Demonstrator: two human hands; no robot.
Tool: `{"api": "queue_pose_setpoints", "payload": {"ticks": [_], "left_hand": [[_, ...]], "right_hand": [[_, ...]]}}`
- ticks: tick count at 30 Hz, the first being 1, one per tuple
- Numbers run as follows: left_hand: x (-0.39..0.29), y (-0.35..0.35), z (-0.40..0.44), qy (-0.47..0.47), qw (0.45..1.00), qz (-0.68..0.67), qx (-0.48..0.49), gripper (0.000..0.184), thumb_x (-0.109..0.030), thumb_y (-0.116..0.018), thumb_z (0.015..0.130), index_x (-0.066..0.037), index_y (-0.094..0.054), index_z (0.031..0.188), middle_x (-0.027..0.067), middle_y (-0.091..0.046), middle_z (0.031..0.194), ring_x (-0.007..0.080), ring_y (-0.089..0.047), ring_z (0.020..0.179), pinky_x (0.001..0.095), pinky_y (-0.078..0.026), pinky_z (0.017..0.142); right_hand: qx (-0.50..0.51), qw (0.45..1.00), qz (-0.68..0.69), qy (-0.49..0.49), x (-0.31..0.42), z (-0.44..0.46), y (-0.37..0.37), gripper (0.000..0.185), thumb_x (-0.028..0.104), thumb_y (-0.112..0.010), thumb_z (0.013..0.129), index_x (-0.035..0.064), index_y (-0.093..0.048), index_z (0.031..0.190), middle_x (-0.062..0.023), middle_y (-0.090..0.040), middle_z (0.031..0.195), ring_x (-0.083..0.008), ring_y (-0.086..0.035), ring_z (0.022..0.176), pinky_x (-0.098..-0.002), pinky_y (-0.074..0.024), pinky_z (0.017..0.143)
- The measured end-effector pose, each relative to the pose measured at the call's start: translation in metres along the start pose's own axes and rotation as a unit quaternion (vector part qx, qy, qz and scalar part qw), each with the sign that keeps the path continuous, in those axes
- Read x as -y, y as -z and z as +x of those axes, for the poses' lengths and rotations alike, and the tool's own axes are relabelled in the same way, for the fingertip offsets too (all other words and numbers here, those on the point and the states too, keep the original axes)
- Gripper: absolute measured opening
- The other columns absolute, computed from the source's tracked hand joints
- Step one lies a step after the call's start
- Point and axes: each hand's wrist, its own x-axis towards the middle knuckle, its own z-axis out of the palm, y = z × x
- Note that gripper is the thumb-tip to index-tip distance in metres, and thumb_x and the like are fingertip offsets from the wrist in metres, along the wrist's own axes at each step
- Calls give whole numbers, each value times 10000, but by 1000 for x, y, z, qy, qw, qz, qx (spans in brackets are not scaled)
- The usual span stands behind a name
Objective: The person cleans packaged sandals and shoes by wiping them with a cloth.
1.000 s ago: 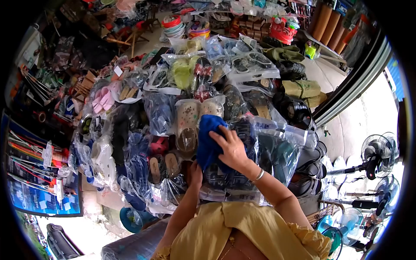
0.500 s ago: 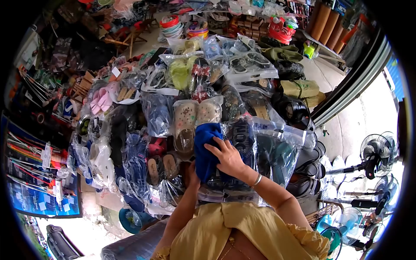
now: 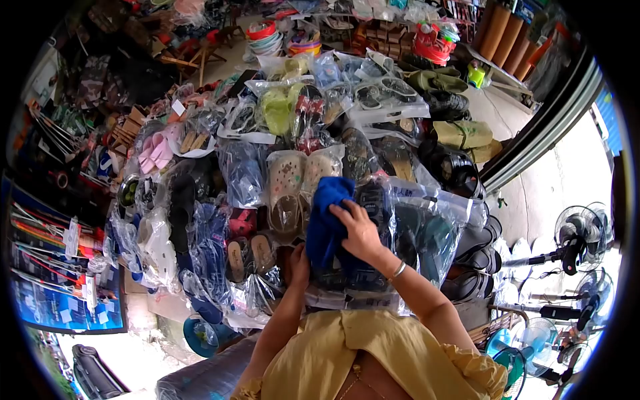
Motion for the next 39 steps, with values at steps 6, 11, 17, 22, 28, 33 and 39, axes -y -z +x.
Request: {"api": "queue_pose_setpoints", "payload": {"ticks": [6,11,17,22,28,33,39], "left_hand": [[4,1,5,-6,999,40,-22,235,-193,-514,1042,-9,-660,1052,2,-636,909,76,-559,845,241,-447,781],[-5,-3,-1,16,1000,7,-13,223,-175,-516,1039,-5,-661,1049,4,-636,912,79,-561,859,241,-448,791],[2,2,4,-4,997,71,-16,250,-212,-502,1038,-28,-657,1105,26,-665,989,101,-602,906,256,-464,831],[-8,-2,-2,10,999,44,2,227,-201,-510,1032,-30,-655,1065,25,-643,949,111,-585,892,260,-451,828],[-4,1,1,8,998,57,-17,224,-179,-512,1033,-9,-657,1062,20,-628,920,103,-562,873,263,-446,819],[-8,-2,-1,7,998,57,-13,227,-184,-522,1026,-8,-663,1061,25,-636,927,103,-564,882,266,-446,818],[-5,2,-1,-10,996,83,-12,223,-214,-526,1018,-35,-654,1052,14,-628,913,107,-570,846,263,-448,795]], "right_hand": [[-52,998,-20,28,12,8,30,867,-5,-731,604,190,-513,1420,-186,-496,1397,-416,-544,1159,-470,-527,960],[25,998,-23,44,1,-12,2,858,3,-717,611,203,-512,1420,-182,-499,1390,-411,-544,1167,-464,-525,967],[-45,998,-42,-3,10,4,36,878,-4,-744,596,191,-510,1419,-180,-487,1414,-411,-539,1168,-467,-521,974],[42,998,-16,38,6,-17,22,871,15,-743,608,191,-501,1426,-176,-479,1408,-413,-530,1176,-467,-522,971],[-35,996,-86,-4,4,-3,32,884,7,-740,607,195,-492,1434,-194,-466,1422,-400,-538,1149,-458,-515,964],[23,998,-9,52,9,-18,40,890,22,-754,593,198,-502,1429,-175,-478,1420,-407,-544,1160,-457,-534,960],[-11,996,-86,-18,-2,-11,32,872,15,-740,617,194,-487,1432,-187,-477,1406,-409,-534,1172,-466,-529,953]]}}
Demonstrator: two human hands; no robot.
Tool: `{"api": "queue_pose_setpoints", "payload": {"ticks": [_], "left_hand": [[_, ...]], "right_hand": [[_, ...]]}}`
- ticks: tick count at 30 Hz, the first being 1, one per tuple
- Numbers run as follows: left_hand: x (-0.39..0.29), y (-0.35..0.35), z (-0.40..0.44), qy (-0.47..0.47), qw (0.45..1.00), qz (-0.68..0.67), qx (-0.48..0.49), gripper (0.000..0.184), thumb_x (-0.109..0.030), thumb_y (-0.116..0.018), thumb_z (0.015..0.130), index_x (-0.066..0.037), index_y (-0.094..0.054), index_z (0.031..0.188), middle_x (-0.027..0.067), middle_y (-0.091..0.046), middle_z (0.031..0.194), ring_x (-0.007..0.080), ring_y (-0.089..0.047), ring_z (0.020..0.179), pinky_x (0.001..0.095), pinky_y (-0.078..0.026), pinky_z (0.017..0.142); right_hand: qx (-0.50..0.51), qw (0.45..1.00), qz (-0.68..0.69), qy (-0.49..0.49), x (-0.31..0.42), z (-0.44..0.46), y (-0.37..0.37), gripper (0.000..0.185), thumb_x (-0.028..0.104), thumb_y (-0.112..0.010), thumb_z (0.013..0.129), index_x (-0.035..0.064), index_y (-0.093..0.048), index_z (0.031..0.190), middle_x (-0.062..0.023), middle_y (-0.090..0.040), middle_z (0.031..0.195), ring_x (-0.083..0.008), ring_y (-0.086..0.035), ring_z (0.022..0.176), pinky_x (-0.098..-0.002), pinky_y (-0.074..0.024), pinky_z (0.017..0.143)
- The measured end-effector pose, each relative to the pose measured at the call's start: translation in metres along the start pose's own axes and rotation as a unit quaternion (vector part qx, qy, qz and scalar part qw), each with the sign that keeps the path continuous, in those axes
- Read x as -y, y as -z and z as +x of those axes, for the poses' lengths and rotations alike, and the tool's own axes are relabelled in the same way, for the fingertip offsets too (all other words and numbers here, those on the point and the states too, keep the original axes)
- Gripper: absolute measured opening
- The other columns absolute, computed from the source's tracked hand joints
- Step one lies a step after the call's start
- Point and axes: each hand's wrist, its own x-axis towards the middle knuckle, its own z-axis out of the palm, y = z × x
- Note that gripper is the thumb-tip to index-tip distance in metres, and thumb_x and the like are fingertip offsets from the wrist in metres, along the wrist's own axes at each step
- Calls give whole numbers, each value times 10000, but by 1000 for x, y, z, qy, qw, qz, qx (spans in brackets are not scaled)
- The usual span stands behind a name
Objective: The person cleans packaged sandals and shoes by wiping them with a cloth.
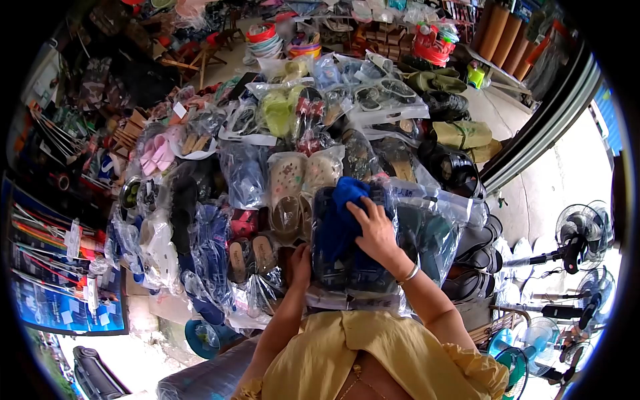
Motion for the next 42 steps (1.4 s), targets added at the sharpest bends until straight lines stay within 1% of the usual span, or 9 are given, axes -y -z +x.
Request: {"api": "queue_pose_setpoints", "payload": {"ticks": [3,8,14,20,24,30,32,38,42], "left_hand": [[1,-1,3,2,1000,-20,10,218,-212,-531,1017,-35,-653,1050,13,-629,915,106,-568,852,261,-446,793],[6,-1,3,5,1000,-28,14,211,-167,-517,1025,-5,-650,1053,24,-622,907,95,-549,862,255,-445,792],[-8,-5,-1,2,999,-35,-6,202,-155,-513,1029,-7,-651,1037,-1,-622,908,83,-548,845,247,-441,784],[-7,-7,-1,19,998,-62,5,190,-147,-520,1030,-16,-658,1033,-9,-622,901,69,-542,842,235,-437,780],[-1,-4,0,-10,1000,-25,3,206,-172,-516,1028,-21,-657,1025,-8,-622,893,79,-551,845,239,-438,784],[0,-4,1,-10,999,-39,10,198,-168,-517,1028,-22,-650,1013,-9,-610,881,76,-540,829,239,-432,772],[-3,-6,0,-1,999,-46,10,176,-139,-522,1029,-19,-645,994,-18,-592,857,63,-517,802,234,-425,746],[-3,-3,0,1,999,-38,-11,219,-181,-509,1029,-22,-657,1053,10,-635,908,100,-577,852,257,-445,795],[8,0,5,12,999,-51,14,217,-169,-510,1030,-15,-655,1076,13,-641,917,101,-585,862,258,-446,811]], "right_hand": [[-20,1000,-5,5,1,4,17,873,26,-748,607,190,-496,1427,-182,-485,1398,-407,-541,1155,-468,-527,955],[103,993,49,30,-7,-21,10,850,30,-750,616,183,-511,1417,-182,-488,1404,-413,-530,1210,-453,-518,994],[-15,999,18,-40,-4,-7,24,851,19,-756,614,181,-513,1413,-180,-491,1400,-417,-516,1227,-464,-517,991],[78,996,22,26,-12,-30,15,846,25,-751,609,186,-522,1407,-173,-496,1386,-403,-550,1146,-459,-537,952],[-8,999,-17,-39,-13,-16,23,860,27,-759,614,192,-504,1419,-167,-487,1404,-398,-550,1159,-465,-527,967],[43,995,95,3,-14,-31,37,860,8,-733,609,173,-515,1425,-176,-495,1409,-412,-523,1226,-450,-505,1007],[90,996,17,-4,-18,-38,27,842,36,-761,609,174,-530,1407,-179,-498,1398,-407,-533,1195,-461,-521,985],[-23,998,0,-56,-17,-18,43,844,33,-763,600,170,-533,1401,-179,-493,1406,-408,-531,1195,-458,-517,984],[13,998,58,-15,-19,-32,47,845,25,-762,602,171,-534,1402,-178,-503,1399,-415,-527,1211,-458,-511,994]]}}
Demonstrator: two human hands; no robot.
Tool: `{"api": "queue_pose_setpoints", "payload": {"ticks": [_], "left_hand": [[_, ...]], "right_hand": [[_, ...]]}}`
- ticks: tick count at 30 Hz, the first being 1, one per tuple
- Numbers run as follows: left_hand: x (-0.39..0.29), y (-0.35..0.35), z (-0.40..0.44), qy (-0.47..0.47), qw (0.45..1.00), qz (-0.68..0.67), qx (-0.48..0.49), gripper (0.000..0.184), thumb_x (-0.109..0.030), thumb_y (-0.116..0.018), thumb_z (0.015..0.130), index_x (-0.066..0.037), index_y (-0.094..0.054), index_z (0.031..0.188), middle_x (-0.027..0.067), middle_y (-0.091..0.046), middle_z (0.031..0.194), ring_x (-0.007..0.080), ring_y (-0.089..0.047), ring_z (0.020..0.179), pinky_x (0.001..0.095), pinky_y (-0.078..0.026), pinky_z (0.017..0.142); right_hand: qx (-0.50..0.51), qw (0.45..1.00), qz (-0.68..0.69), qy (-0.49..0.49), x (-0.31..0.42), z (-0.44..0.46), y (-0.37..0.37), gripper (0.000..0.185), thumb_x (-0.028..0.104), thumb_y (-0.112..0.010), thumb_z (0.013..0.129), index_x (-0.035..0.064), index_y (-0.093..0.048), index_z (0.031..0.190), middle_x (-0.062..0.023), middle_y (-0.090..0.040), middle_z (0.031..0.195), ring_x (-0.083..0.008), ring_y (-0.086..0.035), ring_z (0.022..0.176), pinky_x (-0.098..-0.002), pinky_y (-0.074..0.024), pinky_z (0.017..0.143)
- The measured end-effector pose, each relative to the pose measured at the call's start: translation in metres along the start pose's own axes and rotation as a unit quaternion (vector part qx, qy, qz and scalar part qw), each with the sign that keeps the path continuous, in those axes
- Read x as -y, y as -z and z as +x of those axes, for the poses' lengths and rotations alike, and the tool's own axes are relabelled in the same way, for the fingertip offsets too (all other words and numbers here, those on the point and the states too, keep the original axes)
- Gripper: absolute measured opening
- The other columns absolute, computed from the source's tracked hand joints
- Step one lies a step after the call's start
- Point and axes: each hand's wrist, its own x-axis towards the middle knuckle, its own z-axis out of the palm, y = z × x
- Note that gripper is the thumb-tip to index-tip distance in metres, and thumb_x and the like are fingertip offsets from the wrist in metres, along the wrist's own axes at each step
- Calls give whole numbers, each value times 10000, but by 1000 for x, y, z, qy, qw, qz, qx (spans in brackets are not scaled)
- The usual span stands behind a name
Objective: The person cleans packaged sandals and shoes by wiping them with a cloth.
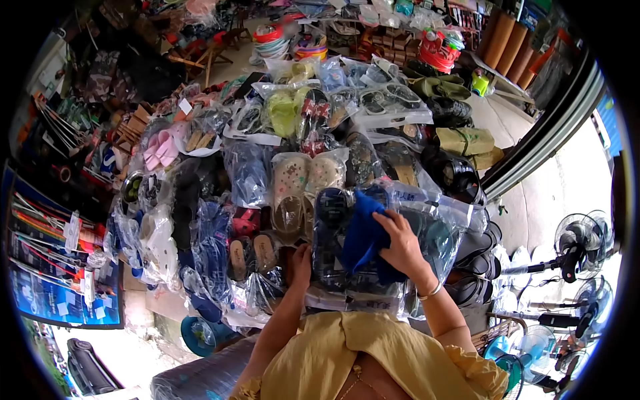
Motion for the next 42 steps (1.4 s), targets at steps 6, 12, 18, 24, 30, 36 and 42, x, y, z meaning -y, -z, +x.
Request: {"api": "queue_pose_setpoints", "payload": {"ticks": [6,12,18,24,30,36,42], "left_hand": [[-10,-5,-6,-17,999,43,-16,200,-156,-511,1029,-7,-644,1039,10,-619,893,94,-557,848,255,-440,805],[-10,-6,-4,-22,999,34,-23,197,-148,-509,1025,-2,-642,1023,10,-614,901,89,-539,845,248,-435,796],[-9,-5,-5,-18,999,43,-17,204,-153,-519,1023,-4,-654,1057,14,-640,938,92,-565,868,249,-442,809],[0,-1,0,-24,999,28,-16,218,-166,-516,1029,-10,-657,1084,9,-649,946,94,-579,872,253,-447,815],[3,-1,-1,-5,999,33,-22,202,-146,-519,1025,-6,-653,1085,12,-644,942,91,-571,873,247,-445,808],[8,4,2,-7,1000,11,0,218,-169,-510,1034,-20,-658,1093,7,-656,948,81,-590,868,244,-454,802],[-9,-1,-5,-13,998,55,-10,218,-163,-513,1029,-13,-654,1099,12,-652,955,95,-585,885,254,-450,827]], "right_hand": [[-66,994,-64,-62,-14,5,-5,845,19,-774,610,164,-531,1406,-169,-500,1389,-405,-528,1200,-445,-512,982],[-11,1000,-8,-20,-11,-6,0,850,1,-734,616,175,-520,1419,-172,-489,1405,-407,-515,1240,-450,-495,1022],[-72,991,-54,-96,-17,7,-1,858,7,-763,623,167,-512,1427,-161,-478,1424,-403,-502,1259,-455,-503,1005],[-35,999,-7,-27,-21,-2,3,847,23,-765,620,176,-527,1419,-168,-506,1400,-420,-522,1244,-455,-501,1009],[-59,992,-38,-104,-20,6,-1,839,18,-756,621,168,-532,1415,-167,-498,1404,-411,-514,1255,-456,-502,1011],[-46,999,3,-29,-17,1,12,838,16,-750,626,168,-527,1420,-170,-487,1422,-405,-506,1267,-458,-490,1034],[-104,989,-57,-88,-33,5,1,868,12,-769,608,168,-518,1424,-171,-486,1412,-405,-487,1290,-447,-488,1036]]}}
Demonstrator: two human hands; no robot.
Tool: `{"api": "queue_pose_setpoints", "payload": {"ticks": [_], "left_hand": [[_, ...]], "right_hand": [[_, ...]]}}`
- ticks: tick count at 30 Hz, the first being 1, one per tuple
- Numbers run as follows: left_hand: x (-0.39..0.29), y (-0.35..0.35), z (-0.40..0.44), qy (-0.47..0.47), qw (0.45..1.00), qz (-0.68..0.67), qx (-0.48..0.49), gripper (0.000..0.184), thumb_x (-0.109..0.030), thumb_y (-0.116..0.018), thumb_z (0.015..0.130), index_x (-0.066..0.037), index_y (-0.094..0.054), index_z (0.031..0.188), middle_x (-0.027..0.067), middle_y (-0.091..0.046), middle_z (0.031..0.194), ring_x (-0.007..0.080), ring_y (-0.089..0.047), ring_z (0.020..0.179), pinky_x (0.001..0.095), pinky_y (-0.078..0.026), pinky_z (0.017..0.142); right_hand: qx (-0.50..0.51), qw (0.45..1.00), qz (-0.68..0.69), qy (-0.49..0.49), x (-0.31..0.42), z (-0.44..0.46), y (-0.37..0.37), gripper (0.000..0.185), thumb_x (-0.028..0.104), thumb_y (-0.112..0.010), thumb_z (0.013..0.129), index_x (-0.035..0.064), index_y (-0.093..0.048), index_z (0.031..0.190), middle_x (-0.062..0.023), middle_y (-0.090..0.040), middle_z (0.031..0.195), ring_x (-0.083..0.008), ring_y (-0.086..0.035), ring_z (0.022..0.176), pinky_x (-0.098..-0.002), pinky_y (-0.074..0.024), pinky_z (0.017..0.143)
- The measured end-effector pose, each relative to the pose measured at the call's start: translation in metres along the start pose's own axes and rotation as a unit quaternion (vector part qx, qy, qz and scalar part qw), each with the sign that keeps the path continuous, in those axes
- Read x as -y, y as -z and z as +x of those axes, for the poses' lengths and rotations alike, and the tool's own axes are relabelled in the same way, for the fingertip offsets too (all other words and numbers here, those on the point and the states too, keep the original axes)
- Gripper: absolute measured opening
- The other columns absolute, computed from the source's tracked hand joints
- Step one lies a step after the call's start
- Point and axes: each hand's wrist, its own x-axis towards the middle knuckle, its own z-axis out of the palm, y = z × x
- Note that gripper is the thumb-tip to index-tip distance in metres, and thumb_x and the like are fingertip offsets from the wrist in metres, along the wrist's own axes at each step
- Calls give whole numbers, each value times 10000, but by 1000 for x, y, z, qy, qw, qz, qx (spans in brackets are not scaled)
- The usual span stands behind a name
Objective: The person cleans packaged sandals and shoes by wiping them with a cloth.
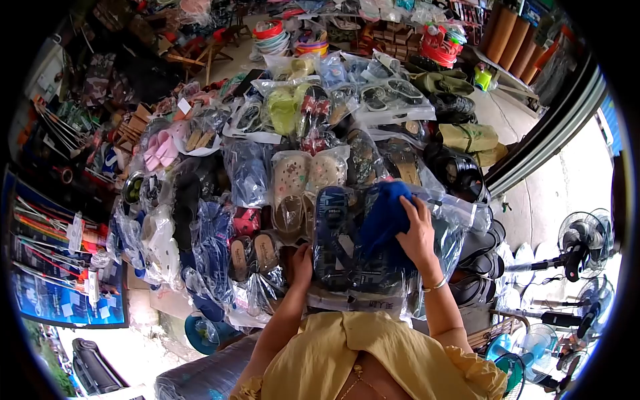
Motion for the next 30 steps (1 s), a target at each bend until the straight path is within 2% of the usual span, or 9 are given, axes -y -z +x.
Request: {"api": "queue_pose_setpoints", "payload": {"ticks": [3,6,10,14,17,19,23,26,30], "left_hand": [[-4,-3,0,-3,1000,13,-2,223,-156,-513,1023,-4,-655,1104,21,-653,965,104,-585,903,258,-446,838],[-5,-2,-1,-2,1000,7,-1,226,-149,-510,1018,2,-655,1103,27,-655,974,106,-587,916,259,-443,841],[-10,-6,-3,-22,999,23,-18,194,-140,-524,1011,0,-655,1036,0,-624,880,82,-540,836,254,-437,777],[7,3,5,7,1000,17,7,230,-155,-493,1021,1,-641,1104,23,-643,968,107,-578,912,261,-441,847],[7,0,3,-1,1000,13,7,239,-157,-485,1025,1,-642,1112,26,-648,978,109,-583,922,263,-442,854],[-4,-7,-2,-15,999,-25,-17,196,-154,-521,1018,-8,-652,1020,5,-622,879,85,-540,833,252,-434,782],[-5,-4,-2,-17,1000,7,-16,183,-142,-514,1022,-11,-642,1015,3,-616,884,86,-540,839,255,-434,784],[3,1,4,15,1000,5,5,218,-146,-497,1030,0,-639,1107,18,-639,971,102,-578,910,262,-444,838],[2,-1,2,-12,1000,-10,6,220,-154,-513,1030,5,-643,1109,21,-648,975,107,-585,909,265,-449,837]], "right_hand": [[-12,1000,-8,0,6,3,13,855,5,-756,610,163,-525,1418,-172,-491,1406,-407,-494,1283,-442,-484,1040],[114,989,81,56,5,-5,19,825,-10,-715,617,157,-541,1406,-174,-505,1387,-412,-519,1250,-443,-482,1039],[53,998,6,17,-3,-4,5,842,-8,-740,610,155,-533,1410,-178,-494,1397,-418,-518,1230,-459,-493,1013],[6,1000,-15,25,9,3,13,855,-12,-765,597,150,-536,1406,-190,-492,1399,-428,-513,1231,-466,-494,1010],[53,996,39,56,18,-7,16,834,-16,-749,599,149,-551,1393,-191,-509,1381,-422,-518,1231,-461,-491,1020],[122,987,70,82,15,-14,9,831,-10,-732,604,148,-545,1397,-179,-512,1381,-412,-518,1234,-459,-489,1025],[45,999,2,22,8,-9,-1,846,-1,-749,611,159,-528,1412,-169,-495,1402,-403,-518,1220,-453,-496,1011],[8,999,-24,22,20,-2,10,851,-16,-749,596,154,-540,1403,-172,-499,1403,-403,-521,1215,-449,-498,1006],[83,989,74,95,23,-15,6,829,-12,-731,597,153,-555,1389,-178,-510,1389,-400,-536,1197,-452,-505,1003]]}}
